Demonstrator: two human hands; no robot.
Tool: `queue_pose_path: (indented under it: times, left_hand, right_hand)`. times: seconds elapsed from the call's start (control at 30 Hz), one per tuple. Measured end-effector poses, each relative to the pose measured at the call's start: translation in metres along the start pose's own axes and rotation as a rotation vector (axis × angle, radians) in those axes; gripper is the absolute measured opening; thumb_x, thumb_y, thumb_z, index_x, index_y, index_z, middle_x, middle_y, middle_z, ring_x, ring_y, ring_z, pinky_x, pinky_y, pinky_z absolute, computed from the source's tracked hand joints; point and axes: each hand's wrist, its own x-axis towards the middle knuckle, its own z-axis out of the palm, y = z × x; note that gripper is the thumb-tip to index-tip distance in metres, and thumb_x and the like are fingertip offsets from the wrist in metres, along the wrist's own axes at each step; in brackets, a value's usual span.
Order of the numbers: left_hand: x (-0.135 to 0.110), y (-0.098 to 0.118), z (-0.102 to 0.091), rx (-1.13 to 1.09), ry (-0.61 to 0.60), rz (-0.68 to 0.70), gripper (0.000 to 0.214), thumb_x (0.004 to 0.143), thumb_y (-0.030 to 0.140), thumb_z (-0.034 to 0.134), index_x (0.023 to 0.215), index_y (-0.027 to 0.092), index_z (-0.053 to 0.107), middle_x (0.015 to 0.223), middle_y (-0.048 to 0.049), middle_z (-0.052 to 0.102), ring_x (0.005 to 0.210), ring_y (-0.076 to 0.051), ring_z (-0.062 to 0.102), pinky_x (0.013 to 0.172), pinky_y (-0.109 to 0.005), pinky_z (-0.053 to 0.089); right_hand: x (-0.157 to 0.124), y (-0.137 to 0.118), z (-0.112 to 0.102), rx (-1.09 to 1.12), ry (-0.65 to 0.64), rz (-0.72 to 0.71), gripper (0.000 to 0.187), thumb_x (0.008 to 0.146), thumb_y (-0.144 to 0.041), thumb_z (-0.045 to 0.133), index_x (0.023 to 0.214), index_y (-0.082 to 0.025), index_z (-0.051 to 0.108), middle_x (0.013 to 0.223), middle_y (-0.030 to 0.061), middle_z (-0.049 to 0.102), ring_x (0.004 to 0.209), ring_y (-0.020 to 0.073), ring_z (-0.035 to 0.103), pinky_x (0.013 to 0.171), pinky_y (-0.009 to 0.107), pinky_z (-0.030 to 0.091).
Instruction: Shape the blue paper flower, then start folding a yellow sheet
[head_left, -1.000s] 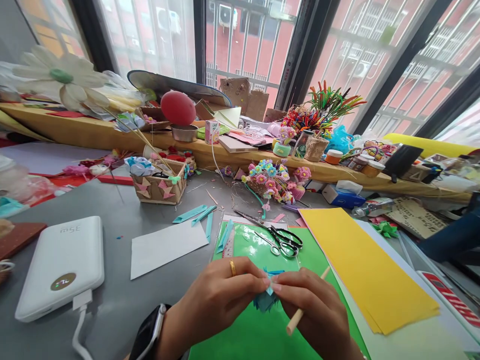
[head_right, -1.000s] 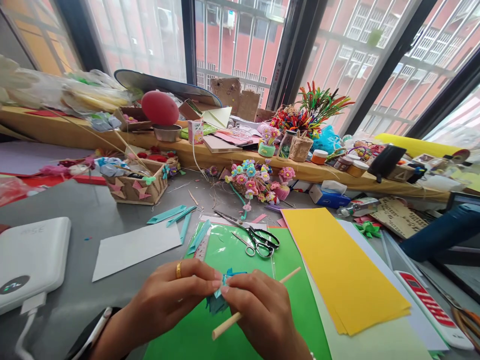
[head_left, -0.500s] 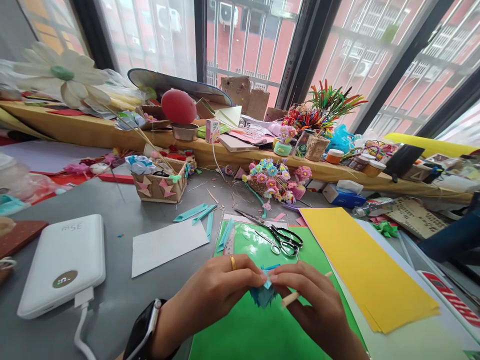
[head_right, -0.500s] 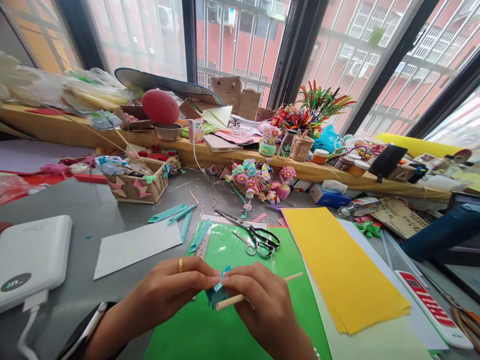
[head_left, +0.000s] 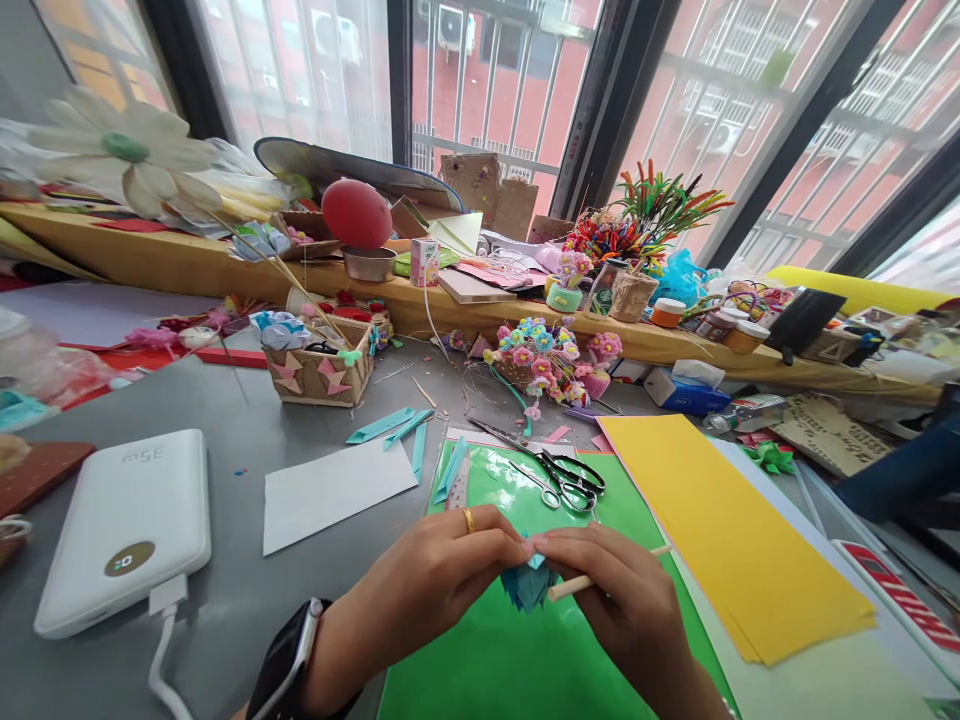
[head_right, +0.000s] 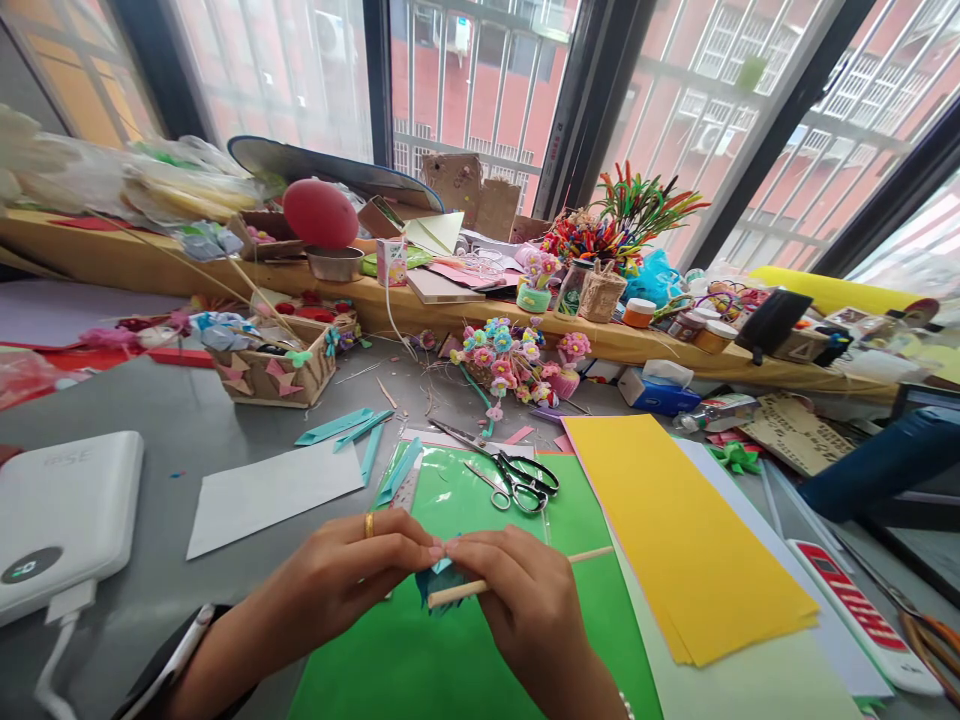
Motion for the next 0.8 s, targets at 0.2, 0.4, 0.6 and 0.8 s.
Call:
queue_pose_path:
  times: [0.2,0.4,0.6,0.8]
  left_hand:
    - [0.0000,0.0013,0.0032,0.019,0.059,0.040,0.019,0.083,0.004,0.047,0.092,0.016,0.059,0.082,-0.0054,0.065,0.074,-0.013,0.062,0.065,-0.019,0.048]
    - [0.0021,0.0046,0.0017,0.035,0.079,0.038,0.015,0.084,0.008,0.048,0.091,0.015,0.059,0.081,-0.0053,0.065,0.073,-0.012,0.061,0.064,-0.018,0.048]
    - [0.0039,0.0058,-0.0021,0.027,0.055,-0.002,0.016,0.083,0.007,0.048,0.084,0.016,0.061,0.078,-0.0034,0.065,0.069,-0.011,0.061,0.061,-0.016,0.047]
    - [0.0028,0.0035,0.0015,0.038,0.060,-0.050,0.016,0.083,0.009,0.047,0.081,0.015,0.063,0.073,-0.0043,0.064,0.066,-0.012,0.061,0.059,-0.018,0.048]
  right_hand:
    - [0.0011,-0.0019,0.0009,-0.085,0.033,-0.069,0.020,0.089,-0.017,0.045,0.091,-0.017,0.065,0.079,0.0040,0.073,0.072,0.0140,0.068,0.060,0.023,0.051]
    - [0.0005,-0.0027,0.0016,-0.103,0.069,-0.107,0.019,0.088,-0.015,0.046,0.092,-0.015,0.065,0.081,0.0059,0.073,0.072,0.0141,0.068,0.058,0.022,0.051]
    - [0.0007,-0.0029,0.0036,-0.078,0.040,-0.087,0.020,0.088,-0.015,0.045,0.092,-0.018,0.064,0.079,0.0047,0.073,0.069,0.0144,0.068,0.054,0.023,0.051]
    - [0.0021,-0.0045,0.0044,-0.095,0.043,-0.059,0.021,0.087,-0.014,0.045,0.091,-0.019,0.065,0.078,0.0033,0.073,0.067,0.0145,0.068,0.054,0.023,0.051]
